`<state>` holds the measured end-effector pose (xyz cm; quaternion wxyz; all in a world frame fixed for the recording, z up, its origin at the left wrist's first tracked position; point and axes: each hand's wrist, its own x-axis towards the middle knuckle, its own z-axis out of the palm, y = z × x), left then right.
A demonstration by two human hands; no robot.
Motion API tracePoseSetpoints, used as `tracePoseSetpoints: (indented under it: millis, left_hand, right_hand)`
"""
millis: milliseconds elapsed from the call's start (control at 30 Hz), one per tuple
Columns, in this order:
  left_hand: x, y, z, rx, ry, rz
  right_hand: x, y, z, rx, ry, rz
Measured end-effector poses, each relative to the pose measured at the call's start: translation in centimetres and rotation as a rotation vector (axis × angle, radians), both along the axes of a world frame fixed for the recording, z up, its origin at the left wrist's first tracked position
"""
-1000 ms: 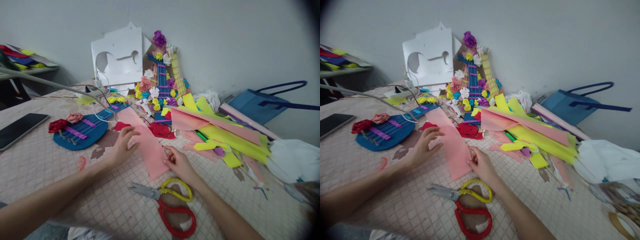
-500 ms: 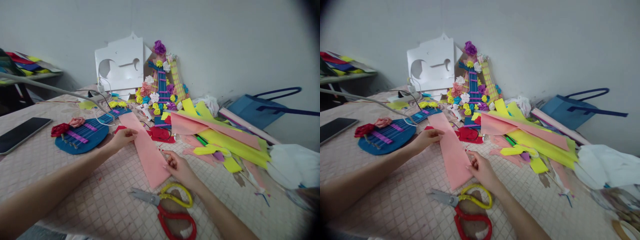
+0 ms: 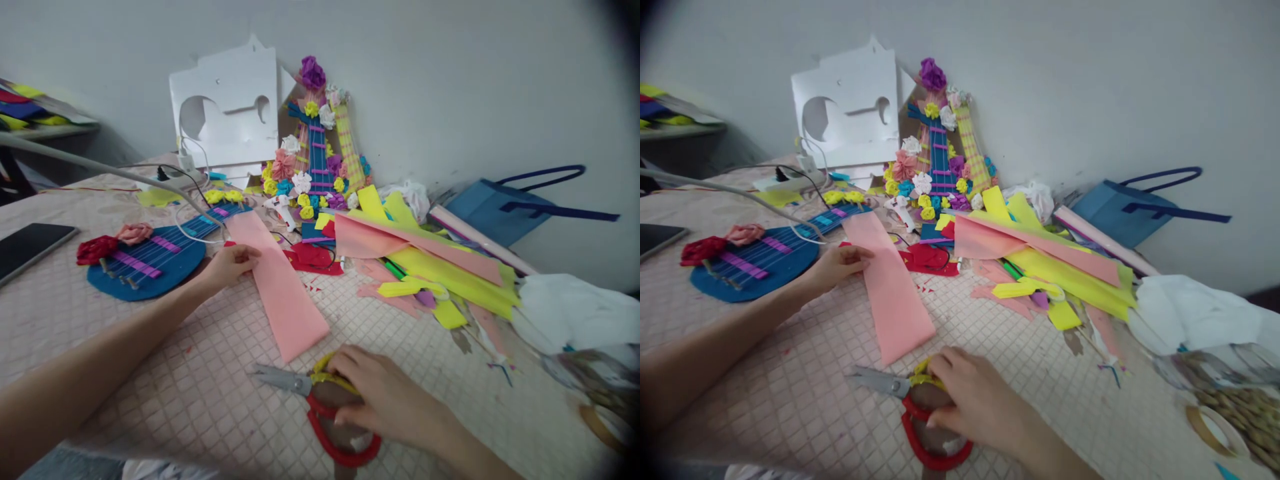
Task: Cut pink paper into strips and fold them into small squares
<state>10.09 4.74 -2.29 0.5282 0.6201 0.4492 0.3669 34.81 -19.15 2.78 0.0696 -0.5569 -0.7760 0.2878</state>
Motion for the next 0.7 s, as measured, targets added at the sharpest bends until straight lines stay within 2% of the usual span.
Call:
tracePoseSetpoints:
  millis: [200, 333, 433, 533, 633, 700]
  left_hand:
    - [-0.5, 0.2, 0.0, 0.025, 0.021, 0.019]
    - [-0.7, 0.2, 0.2, 0.05, 0.022, -0.011]
    - [-0.8, 0.3, 0.1, 0.07, 0.026, -0.022]
    - [-1.0, 0.5, -0.2, 0.095, 0.066, -0.021]
    - [-1.3, 0.7, -0.7, 0.183, 0.157, 0.007]
    - [-1.7, 0.8, -0.9, 0.282, 0.261, 0.027]
  right_hand:
    - [-0.7, -1.2, -1.8, -0.006, -0.047, -0.044]
    - [0.2, -1.3, -1.4, -0.025, 0.045, -0.05]
    - [2.2, -1.6, -0.3, -0.064, 0.119, -0.056]
    - [5.2, -1.6, 0.3, -0.056, 0.122, -0.185]
    - [8.1, -0.9, -0.5, 0.073, 0.098, -0.323]
    - [9.4, -0.2, -1.4, 0.16, 0.024, -0.365]
